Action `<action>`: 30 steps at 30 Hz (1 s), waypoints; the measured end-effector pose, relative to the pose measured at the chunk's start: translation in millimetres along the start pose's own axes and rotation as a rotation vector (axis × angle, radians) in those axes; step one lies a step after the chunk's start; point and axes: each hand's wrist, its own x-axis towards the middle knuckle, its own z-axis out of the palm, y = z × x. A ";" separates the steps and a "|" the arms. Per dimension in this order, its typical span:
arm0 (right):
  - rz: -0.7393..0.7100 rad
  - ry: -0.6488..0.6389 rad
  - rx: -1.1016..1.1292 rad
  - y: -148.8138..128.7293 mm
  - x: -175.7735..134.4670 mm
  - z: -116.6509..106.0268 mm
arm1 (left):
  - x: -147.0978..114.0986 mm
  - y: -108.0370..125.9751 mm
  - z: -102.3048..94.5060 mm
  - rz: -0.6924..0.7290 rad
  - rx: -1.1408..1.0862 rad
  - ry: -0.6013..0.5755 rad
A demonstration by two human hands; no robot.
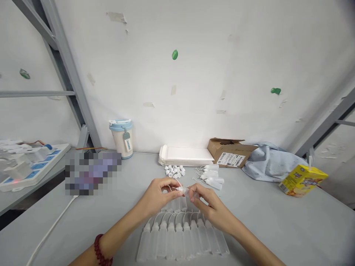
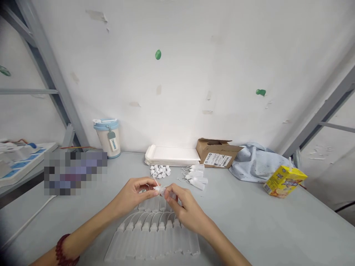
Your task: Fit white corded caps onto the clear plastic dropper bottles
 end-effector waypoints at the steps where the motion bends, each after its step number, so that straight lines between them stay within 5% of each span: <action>1: 0.010 -0.001 0.011 -0.1 -0.3 -0.3 | -0.4 0.0 -0.1 0.000 0.002 -0.017; 11: 0.016 -0.043 0.178 -1.5 -3.8 6.1 | 0.1 0.0 -3.2 -0.082 -0.067 -0.225; 15: 0.086 -0.041 0.345 -2.4 -2.2 6.8 | -2.6 2.9 2.7 -0.054 -0.106 -0.180; 21: 0.171 -0.084 0.677 5.9 4.9 7.3 | -7.1 5.1 7.7 0.140 0.152 -0.017; 27: 0.152 -0.086 0.631 3.1 3.5 2.0 | -6.1 3.6 8.8 -0.022 0.091 -0.090; 30: 0.153 -0.094 0.574 1.2 2.1 -2.3 | -7.7 5.6 11.1 0.011 0.204 -0.080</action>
